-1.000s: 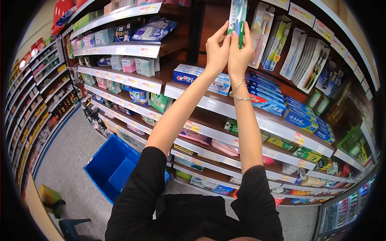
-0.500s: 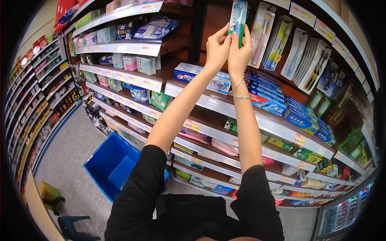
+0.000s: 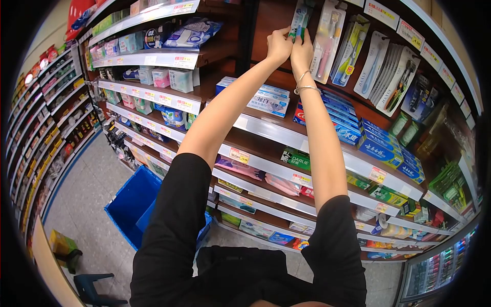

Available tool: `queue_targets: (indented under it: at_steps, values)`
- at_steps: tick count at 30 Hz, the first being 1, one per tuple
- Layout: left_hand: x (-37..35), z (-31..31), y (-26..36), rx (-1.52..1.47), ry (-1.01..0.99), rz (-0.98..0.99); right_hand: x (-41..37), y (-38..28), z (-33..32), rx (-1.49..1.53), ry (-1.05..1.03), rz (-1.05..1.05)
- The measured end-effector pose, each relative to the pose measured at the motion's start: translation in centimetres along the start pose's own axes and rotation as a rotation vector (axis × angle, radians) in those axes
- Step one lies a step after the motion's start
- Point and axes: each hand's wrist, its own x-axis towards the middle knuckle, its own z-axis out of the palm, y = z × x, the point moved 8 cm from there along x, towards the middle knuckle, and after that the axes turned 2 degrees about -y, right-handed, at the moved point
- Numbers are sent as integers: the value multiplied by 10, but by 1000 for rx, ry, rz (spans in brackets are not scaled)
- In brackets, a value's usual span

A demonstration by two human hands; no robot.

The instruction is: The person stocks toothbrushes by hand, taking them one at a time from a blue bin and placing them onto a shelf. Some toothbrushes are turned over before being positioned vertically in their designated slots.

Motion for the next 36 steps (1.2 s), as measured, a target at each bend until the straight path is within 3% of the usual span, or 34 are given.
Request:
queue_targets:
  at_steps: [3,7,9,15,18,21,25,26,29,31,34,36]
  values:
    - [-3,-1,3,94,10,46,2,7,4,113,7,-79]
    - [-15,9,-16,51,-136,-54,-5,23,10,123,-42,-56]
    - [-22,13,-27,31,-189,-62,-12,34,16,185,-137,80]
    - [-46,14,-50,9,-275,-205,-25,50,23,127,-159,142]
    - [-59,5,-46,65,-257,-96,-40,51,25,154,-131,171]
    - [-83,-23,-11,117,-100,218,-72,37,23,329,-205,175]
    - [-177,-103,60,-9,-23,380,-161,-44,0,683,-391,120]
    - [-204,-124,61,-8,-14,335,-191,-80,-9,556,-436,93]
    - [-290,-197,46,265,123,262,-277,-72,-12,605,-587,146]
    - [-355,-244,-1,393,126,8,-344,-60,-1,528,-656,161]
    - [-467,-312,-80,681,-56,-379,-457,-28,35,359,-841,284]
    - [-543,-361,-114,871,-213,-512,-547,2,61,374,-961,485]
